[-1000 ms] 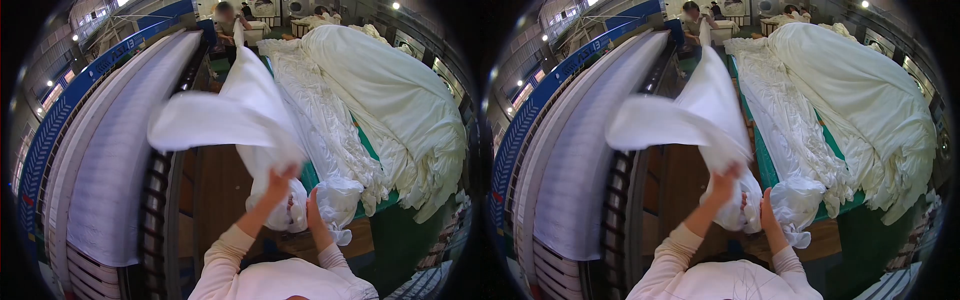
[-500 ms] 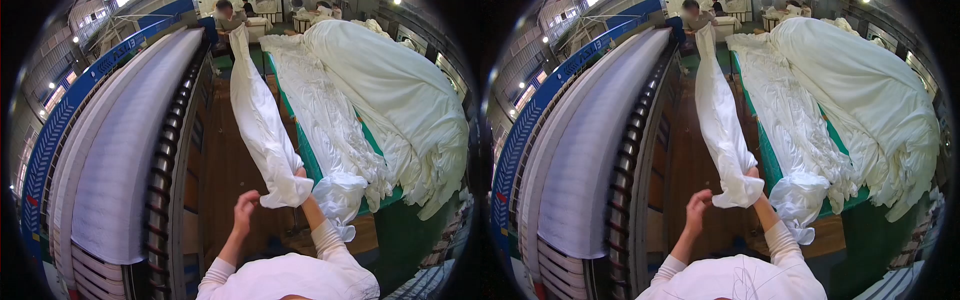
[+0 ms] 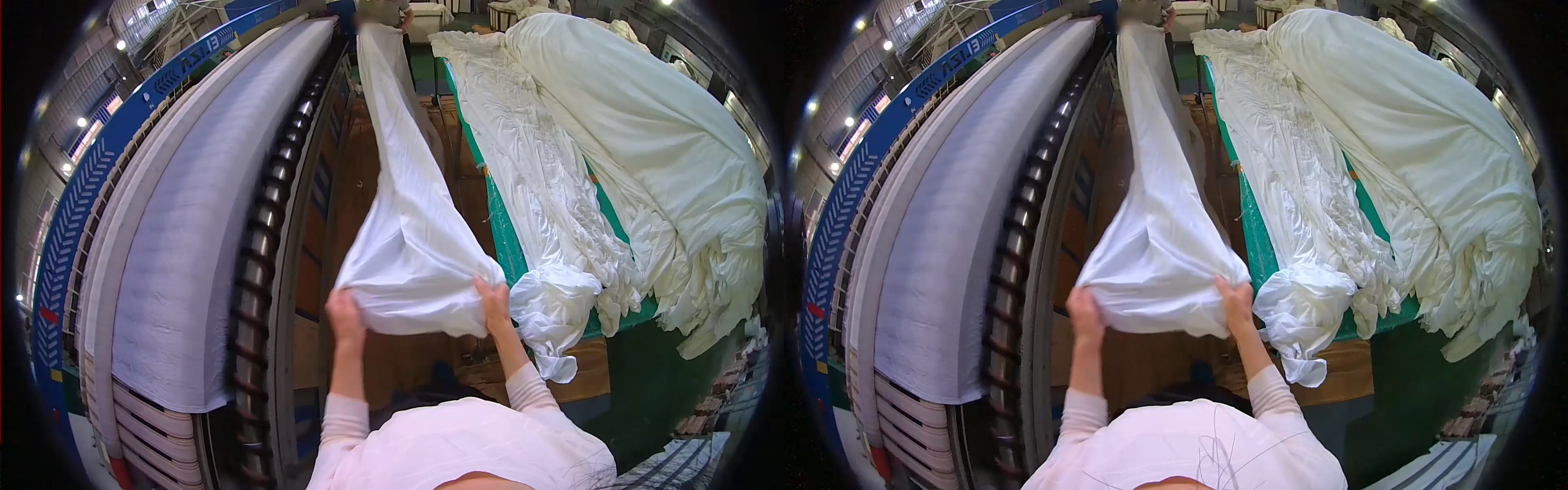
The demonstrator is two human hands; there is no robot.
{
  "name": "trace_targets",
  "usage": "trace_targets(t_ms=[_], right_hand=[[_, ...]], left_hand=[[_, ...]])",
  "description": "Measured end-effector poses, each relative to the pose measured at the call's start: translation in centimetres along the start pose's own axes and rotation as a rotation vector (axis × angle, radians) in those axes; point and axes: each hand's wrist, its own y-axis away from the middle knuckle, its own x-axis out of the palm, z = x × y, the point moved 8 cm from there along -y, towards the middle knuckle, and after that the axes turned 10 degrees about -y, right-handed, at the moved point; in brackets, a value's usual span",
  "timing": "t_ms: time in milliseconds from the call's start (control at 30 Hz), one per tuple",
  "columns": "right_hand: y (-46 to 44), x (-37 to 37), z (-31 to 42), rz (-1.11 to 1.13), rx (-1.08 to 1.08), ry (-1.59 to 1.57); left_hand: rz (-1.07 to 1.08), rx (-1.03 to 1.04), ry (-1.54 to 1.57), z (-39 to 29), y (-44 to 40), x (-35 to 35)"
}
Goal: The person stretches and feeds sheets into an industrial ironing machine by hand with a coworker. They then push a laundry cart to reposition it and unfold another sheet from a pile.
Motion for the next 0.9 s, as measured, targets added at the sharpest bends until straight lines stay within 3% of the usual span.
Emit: trace_targets(t_ms=[33,133,200,233,267,333,467,500,533,600,667,700,800,833,900], right_hand=[[0.8,-1.4,-0.7,-0.017,0.008,-0.015],[2.7,-7.8,-9.1,0.020,0.124,0.217],[4.7,-9.2,-14.4,0.225,0.210,0.448],[5.7,-10.3,-16.6,0.281,0.163,0.848],[7.6,-9.2,-19.1,0.569,0.382,1.151],[11.3,-6.2,-18.2,0.636,0.248,1.553],[14.5,8.2,-10.2,0.630,-0.458,0.896],[14.0,9.7,-10.7,0.635,-0.246,0.658],[13.4,10.9,-11.4,0.631,-0.040,0.419],[13.0,11.1,-12.1,0.650,0.015,0.454],[13.8,10.7,-12.5,0.687,-0.290,0.993],[15.2,10.0,-11.7,0.653,-0.408,1.044],[19.2,9.4,-12.2,0.780,-0.327,0.999],[19.6,10.0,-11.9,0.725,-0.381,0.925],[17.2,9.9,-17.4,0.690,-0.038,0.528]], left_hand=[[-0.120,0.039,-0.082,-5.6,2.0,-2.8],[-0.272,0.054,-0.180,-6.8,3.1,-12.2],[-0.296,0.100,0.157,-9.9,5.1,-15.9],[-0.224,0.105,0.228,-10.9,5.4,-15.8],[-0.154,0.112,0.303,-11.8,5.8,-15.3],[-0.084,0.068,0.487,-14.5,7.4,-11.6],[0.100,-0.093,0.638,-13.1,11.1,-1.4],[0.364,-0.153,0.693,-13.2,11.7,2.1],[0.488,-0.209,0.720,-13.5,13.2,4.0],[0.560,-0.195,0.738,-13.3,12.8,3.6],[0.463,-0.158,0.631,-13.1,10.9,0.5],[0.460,-0.178,0.595,-12.9,10.5,-0.9],[0.446,-0.244,0.445,-9.2,10.9,-3.3],[0.472,-0.279,0.448,-7.8,11.6,-3.0],[0.499,-0.340,0.471,-5.4,12.7,-1.8]])
